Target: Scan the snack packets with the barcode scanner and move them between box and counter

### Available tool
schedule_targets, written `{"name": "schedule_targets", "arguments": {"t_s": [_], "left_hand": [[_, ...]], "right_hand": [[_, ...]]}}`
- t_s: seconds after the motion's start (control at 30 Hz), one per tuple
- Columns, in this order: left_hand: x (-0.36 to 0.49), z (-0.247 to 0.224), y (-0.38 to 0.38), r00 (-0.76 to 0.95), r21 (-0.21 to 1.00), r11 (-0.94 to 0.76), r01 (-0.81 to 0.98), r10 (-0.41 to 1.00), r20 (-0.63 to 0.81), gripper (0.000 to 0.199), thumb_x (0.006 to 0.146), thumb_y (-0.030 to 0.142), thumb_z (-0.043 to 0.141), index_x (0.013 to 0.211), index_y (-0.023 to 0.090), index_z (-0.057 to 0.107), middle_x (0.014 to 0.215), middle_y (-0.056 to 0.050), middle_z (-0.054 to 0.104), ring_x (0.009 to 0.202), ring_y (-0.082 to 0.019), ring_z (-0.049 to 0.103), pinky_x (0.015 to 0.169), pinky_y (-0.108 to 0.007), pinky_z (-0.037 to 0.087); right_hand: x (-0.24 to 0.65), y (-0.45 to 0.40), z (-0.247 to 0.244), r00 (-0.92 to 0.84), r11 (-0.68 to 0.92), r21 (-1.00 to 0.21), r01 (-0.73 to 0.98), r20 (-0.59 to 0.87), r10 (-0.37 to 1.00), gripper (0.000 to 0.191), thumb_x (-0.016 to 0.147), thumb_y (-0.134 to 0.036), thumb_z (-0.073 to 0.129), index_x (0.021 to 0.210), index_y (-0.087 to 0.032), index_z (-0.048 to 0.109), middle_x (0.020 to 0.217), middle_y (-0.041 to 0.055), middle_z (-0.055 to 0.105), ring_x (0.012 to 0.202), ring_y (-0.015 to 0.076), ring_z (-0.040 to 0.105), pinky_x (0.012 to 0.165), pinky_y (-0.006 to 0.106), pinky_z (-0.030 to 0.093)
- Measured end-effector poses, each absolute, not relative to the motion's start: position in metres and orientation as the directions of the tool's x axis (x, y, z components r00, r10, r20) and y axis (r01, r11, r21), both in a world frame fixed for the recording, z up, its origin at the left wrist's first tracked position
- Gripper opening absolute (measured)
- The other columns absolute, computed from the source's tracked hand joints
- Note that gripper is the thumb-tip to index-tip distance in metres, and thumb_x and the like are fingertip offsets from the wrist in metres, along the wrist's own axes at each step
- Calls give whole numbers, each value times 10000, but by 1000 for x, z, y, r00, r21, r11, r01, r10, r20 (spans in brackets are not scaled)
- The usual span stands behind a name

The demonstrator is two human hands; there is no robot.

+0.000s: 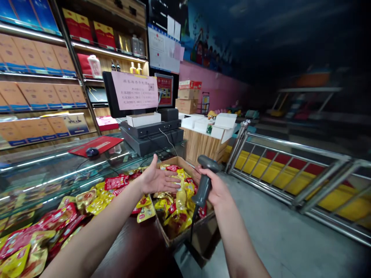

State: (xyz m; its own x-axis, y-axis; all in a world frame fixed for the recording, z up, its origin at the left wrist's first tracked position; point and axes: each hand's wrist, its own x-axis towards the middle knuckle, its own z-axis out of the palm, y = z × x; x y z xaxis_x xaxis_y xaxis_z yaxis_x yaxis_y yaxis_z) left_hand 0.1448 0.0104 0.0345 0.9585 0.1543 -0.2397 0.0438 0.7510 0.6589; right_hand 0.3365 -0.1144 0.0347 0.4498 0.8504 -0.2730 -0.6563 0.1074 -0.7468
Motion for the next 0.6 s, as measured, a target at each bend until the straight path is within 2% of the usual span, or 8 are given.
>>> {"name": "schedule_targets", "arguments": {"t_s": [0.13,0.37,0.6], "left_hand": [[125,32,12,954,661,750,-6,202,-221,1110,606,896,276,1254,10,443,1272,-288,504,1221,-411,445,1027,-497,265],[33,23,9,900,651,741,-165,383,-208,1051,681,846,266,1269,-12,417,1237,-297,532,1198,-407,473,1038,-501,253],[-93,18,-18,677,693,626,-359,685,-268,1064,678,853,239,1313,14,397,1247,-273,537,1187,-362,500,1022,-465,319]], "right_hand": [[325,-110,35,362,50,-734,-677,-273,891,183,676,-111,640,848,-170,654,852,41,714,769,150,673,687,230,556],[247,-84,26,96,-157,-712,-684,-302,949,204,688,-115,632,883,-168,656,940,43,707,970,163,651,814,231,529],[144,-58,4,-135,-373,-693,-617,-373,918,173,690,-101,627,853,-155,647,915,60,701,923,151,658,788,217,518]]}}
